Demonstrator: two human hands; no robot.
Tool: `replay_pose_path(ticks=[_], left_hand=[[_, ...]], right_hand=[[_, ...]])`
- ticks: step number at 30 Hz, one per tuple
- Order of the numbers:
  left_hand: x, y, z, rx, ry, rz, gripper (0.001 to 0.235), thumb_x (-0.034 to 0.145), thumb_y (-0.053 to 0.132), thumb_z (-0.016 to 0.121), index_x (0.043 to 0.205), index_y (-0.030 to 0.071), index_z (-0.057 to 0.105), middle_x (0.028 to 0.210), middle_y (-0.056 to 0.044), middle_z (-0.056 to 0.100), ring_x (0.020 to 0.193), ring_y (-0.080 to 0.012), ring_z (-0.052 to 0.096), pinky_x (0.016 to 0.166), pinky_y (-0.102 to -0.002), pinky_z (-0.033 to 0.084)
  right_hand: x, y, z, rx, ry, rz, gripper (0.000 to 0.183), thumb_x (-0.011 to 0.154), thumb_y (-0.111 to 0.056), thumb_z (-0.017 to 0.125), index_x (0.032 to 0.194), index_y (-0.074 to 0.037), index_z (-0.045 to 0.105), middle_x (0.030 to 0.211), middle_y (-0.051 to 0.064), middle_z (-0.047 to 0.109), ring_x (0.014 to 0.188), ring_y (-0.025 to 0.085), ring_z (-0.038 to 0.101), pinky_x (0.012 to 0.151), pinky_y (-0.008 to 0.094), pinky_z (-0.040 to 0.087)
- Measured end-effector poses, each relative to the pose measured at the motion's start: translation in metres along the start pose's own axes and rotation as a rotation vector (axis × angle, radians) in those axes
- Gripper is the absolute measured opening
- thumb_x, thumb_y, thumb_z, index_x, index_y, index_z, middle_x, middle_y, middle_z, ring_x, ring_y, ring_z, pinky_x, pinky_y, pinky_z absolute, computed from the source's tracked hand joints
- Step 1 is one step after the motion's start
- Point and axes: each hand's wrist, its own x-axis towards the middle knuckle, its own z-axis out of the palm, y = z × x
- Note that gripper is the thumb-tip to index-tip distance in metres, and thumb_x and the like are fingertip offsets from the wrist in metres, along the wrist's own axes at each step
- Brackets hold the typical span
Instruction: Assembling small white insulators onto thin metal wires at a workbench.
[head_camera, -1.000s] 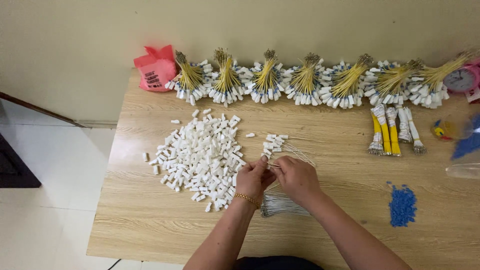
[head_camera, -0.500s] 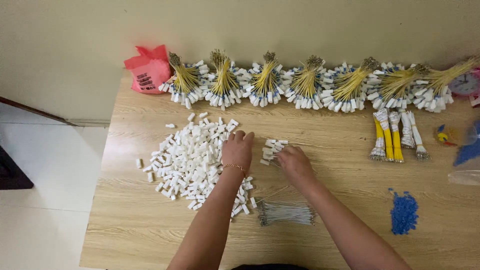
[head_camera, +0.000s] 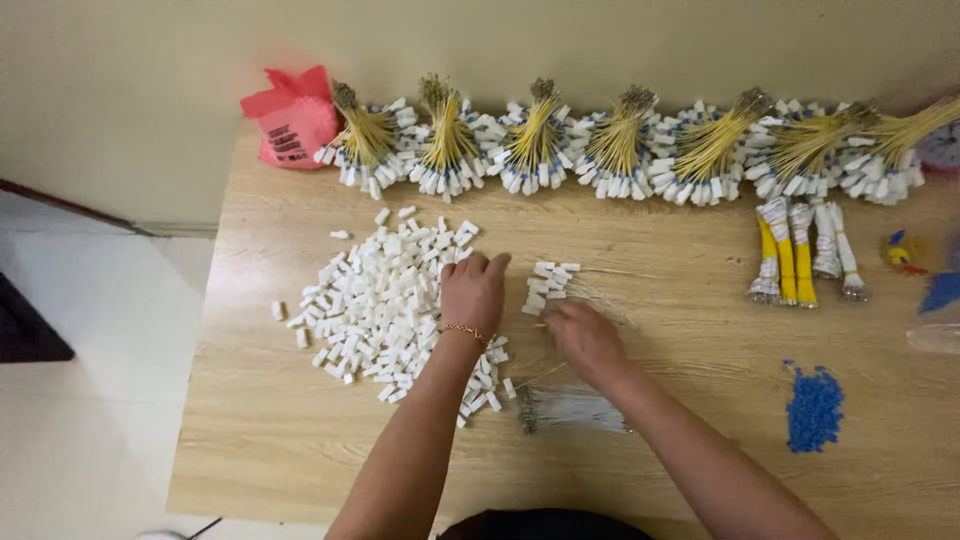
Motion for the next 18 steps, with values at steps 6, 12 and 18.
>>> replay_pose_path(ticks=[6,12,18], left_hand=[[-0.02,0.019,-0.08,-0.727,-0.145,-0.583,0.033,0.088,0.017,0.061,0.121,0.013,0.065,0.093,-0.018,0.06,0.093,-0.0394,0.064,0.076,-0.045,0.054],[-0.063,0.03,-0.123,-1.028,-0.153,-0.826,0.031,0.084,0.01,0.065,0.115,0.011,0.069,0.085,-0.013,0.065,0.078,-0.0224,0.071,0.075,-0.034,0.058],[-0.105,0.022,-0.113,-1.21,-0.062,-0.911,0.032,0.087,0.002,0.063,0.118,0.007,0.067,0.083,-0.009,0.062,0.075,-0.0186,0.066,0.075,-0.032,0.058]], right_hand=[[-0.021,-0.022,0.013,0.199,-0.382,-0.063,0.025,0.09,-0.034,0.057,0.093,-0.012,0.068,0.09,0.008,0.064,0.09,0.033,0.065,0.077,0.039,0.052],[-0.019,-0.059,-0.016,0.055,-0.348,-0.026,0.027,0.086,-0.046,0.06,0.096,-0.021,0.066,0.097,0.003,0.062,0.097,0.029,0.062,0.078,0.04,0.053],[-0.024,-0.05,0.013,0.119,-0.302,0.006,0.03,0.088,-0.042,0.06,0.098,-0.014,0.065,0.093,0.009,0.061,0.094,0.034,0.063,0.076,0.044,0.054]])
